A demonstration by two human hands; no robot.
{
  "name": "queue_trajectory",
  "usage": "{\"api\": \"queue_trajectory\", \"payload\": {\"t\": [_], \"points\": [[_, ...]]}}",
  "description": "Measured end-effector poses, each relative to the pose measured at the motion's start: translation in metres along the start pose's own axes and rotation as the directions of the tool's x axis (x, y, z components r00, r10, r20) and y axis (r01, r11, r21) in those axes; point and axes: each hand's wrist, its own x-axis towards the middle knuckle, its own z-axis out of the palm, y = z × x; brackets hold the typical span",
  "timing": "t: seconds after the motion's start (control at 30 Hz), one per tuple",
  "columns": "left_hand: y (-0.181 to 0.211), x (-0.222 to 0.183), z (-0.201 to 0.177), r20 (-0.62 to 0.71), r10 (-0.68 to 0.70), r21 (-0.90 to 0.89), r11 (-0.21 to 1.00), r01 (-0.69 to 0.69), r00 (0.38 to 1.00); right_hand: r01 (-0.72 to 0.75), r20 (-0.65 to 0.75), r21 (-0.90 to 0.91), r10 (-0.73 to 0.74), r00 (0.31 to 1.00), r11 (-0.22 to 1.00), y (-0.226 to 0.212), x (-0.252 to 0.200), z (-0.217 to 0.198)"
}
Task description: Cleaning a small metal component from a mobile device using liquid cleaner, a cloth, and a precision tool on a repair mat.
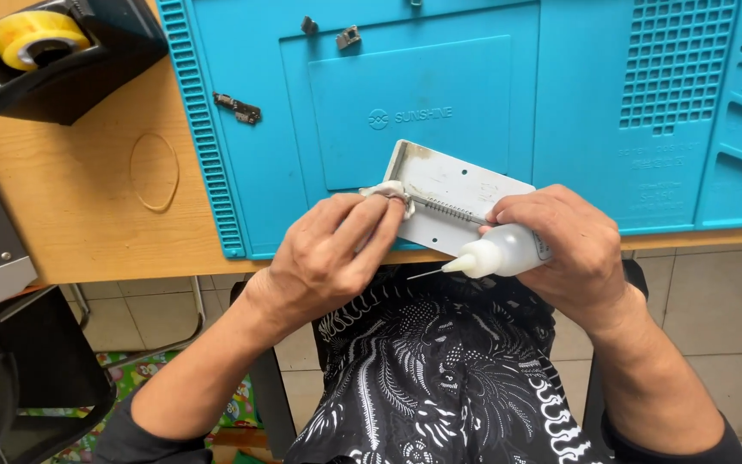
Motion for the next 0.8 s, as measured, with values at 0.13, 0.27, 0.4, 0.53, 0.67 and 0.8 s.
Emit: {"api": "queue_trajectory", "payload": {"t": [0.13, 0.27, 0.4, 0.53, 0.67, 0.8], "points": [[-0.001, 0.009, -0.011, 0.073, 0.022, 0.165, 0.986, -0.034, 0.997, 0.029, -0.020, -0.073, -0.030, 0.999, 0.997, 0.003, -0.005, 0.004], [-0.012, 0.005, -0.031, 0.208, 0.006, 0.337, 0.938, -0.078, 0.978, 0.028, -0.027, -0.093, -0.031, 0.999, 0.995, 0.004, -0.007, 0.004], [-0.011, -0.008, -0.024, 0.051, 0.102, 0.059, 0.993, -0.105, 0.993, 0.032, -0.018, -0.071, -0.033, 0.999, 0.997, 0.006, -0.006, 0.003], [-0.009, 0.002, -0.005, -0.002, 0.140, 0.069, 0.988, -0.140, 0.990, 0.024, -0.028, -0.099, -0.027, 0.999, 0.995, 0.003, -0.005, 0.004], [-0.017, -0.001, 0.001, 0.008, 0.180, 0.035, 0.983, -0.180, 0.984, 0.013, -0.025, -0.062, -0.015, 1.000, 0.998, 0.003, -0.004, 0.003], [-0.010, -0.003, 0.001, 0.038, 0.074, -0.010, 0.997, -0.073, 0.997, -0.017, -0.022, -0.042, 0.016, 1.000, 0.999, 0.001, -0.005, 0.002]]}}
